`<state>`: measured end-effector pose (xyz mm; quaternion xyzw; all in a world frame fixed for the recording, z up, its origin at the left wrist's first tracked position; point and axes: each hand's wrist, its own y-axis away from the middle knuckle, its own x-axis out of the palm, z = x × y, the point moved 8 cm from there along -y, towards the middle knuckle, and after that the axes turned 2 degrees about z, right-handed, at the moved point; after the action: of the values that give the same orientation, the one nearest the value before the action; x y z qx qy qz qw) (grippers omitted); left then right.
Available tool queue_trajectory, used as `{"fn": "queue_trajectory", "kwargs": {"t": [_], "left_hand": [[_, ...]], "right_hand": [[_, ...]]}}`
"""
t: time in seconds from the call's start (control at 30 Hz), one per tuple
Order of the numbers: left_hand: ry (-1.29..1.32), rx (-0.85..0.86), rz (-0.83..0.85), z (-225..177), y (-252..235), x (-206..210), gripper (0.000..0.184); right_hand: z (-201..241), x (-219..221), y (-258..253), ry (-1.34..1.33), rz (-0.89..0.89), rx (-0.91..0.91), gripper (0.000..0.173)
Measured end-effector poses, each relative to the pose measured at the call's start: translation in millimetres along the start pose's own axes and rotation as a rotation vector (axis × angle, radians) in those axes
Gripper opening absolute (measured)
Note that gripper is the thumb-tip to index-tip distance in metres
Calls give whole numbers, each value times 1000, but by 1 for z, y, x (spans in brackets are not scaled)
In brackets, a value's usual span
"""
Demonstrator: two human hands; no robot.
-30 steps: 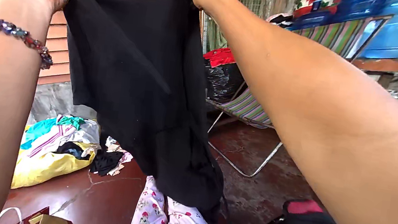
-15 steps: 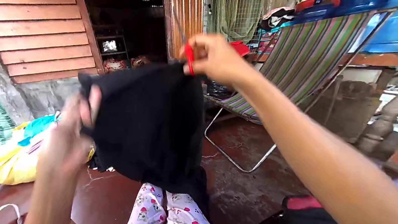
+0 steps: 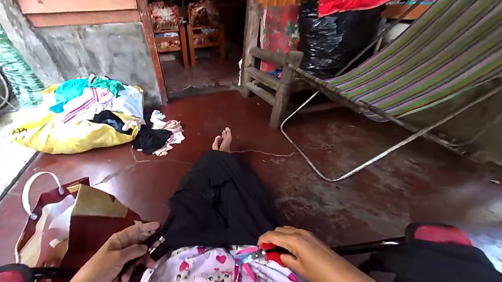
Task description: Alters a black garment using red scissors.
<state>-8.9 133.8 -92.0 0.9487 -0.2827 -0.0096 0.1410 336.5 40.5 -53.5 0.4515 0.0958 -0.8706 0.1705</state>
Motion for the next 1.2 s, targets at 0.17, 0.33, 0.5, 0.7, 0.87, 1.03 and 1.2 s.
{"fn": "queue_trajectory", "kwargs": {"t": [0.17,0.33,0.5,0.7,0.87,1.03,1.2], "left_hand": [[-552,-8,-53,-29,30,-12,46],[-951,-105,39,-22,52,-28,38],[-1023,69,-55,-29,38,-1,48],[-536,162,-386,-25,-37,3,53],[-354,420,-434,-47,-64,11,59],[-220,693,-403,-77,-29,18,37],[-716,370,-352,-46,-30,4,40]], "right_hand": [[-21,-35,16,39,-145,86,36],[-23,-20,25,-163,63,204,34],[-26,0,17,-121,221,276,35],[-27,0,21,-178,335,382,38],[-14,-1,15,-328,241,286,36],[-3,-8,-5,-413,171,241,48],[2,-6,-36,-592,150,224,45]]}}
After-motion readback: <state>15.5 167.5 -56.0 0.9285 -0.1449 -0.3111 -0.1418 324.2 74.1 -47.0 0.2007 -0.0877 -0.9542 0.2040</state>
